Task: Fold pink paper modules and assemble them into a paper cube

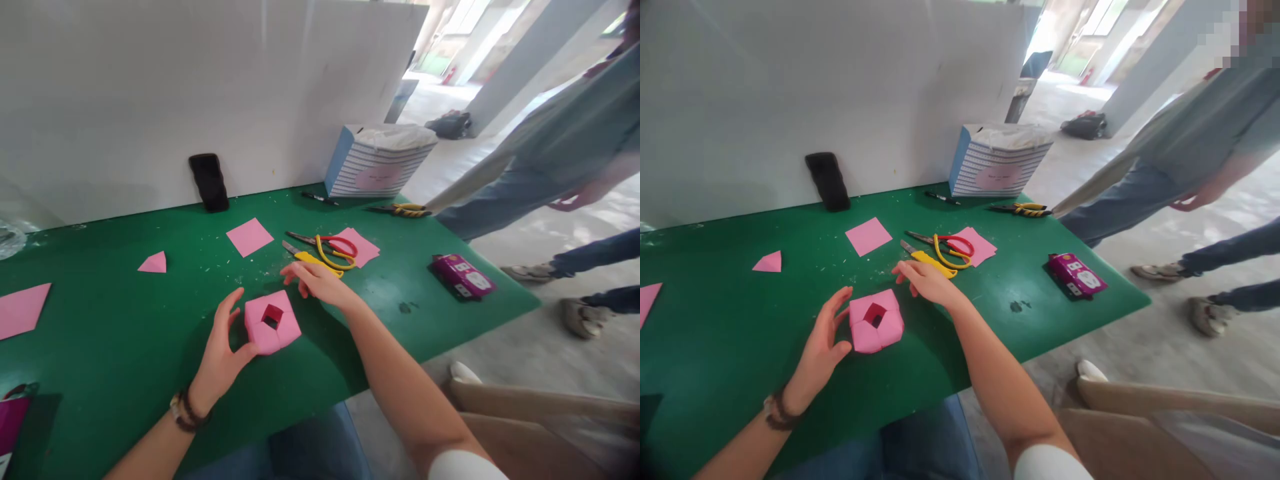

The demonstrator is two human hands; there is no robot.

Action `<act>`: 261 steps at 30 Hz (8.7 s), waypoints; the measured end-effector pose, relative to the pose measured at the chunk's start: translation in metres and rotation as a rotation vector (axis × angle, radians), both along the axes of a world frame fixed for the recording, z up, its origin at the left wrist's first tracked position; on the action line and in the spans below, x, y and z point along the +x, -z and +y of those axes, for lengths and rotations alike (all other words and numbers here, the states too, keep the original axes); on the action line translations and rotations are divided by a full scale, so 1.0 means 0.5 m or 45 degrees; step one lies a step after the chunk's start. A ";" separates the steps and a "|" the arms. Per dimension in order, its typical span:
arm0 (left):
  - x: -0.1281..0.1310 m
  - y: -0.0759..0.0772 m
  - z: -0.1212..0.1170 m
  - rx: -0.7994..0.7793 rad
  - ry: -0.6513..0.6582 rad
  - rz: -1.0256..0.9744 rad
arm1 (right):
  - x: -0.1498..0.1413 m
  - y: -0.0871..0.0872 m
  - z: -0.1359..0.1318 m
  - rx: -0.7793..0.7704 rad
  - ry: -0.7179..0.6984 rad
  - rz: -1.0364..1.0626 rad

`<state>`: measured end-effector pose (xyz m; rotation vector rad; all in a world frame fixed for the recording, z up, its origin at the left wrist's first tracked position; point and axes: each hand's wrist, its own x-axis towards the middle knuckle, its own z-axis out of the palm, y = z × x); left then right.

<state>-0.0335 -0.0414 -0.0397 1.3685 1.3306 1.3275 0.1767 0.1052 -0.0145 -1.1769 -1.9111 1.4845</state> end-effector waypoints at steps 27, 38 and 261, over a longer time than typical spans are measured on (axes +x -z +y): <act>0.001 0.003 -0.002 -0.265 -0.093 -0.266 | 0.022 -0.006 0.008 -0.428 -0.453 0.109; 0.005 -0.006 -0.005 -0.127 0.006 -0.074 | 0.033 -0.012 0.006 -0.304 -0.568 0.040; -0.056 0.034 0.252 0.270 -0.401 0.927 | 0.034 0.064 -0.141 0.807 0.718 -0.193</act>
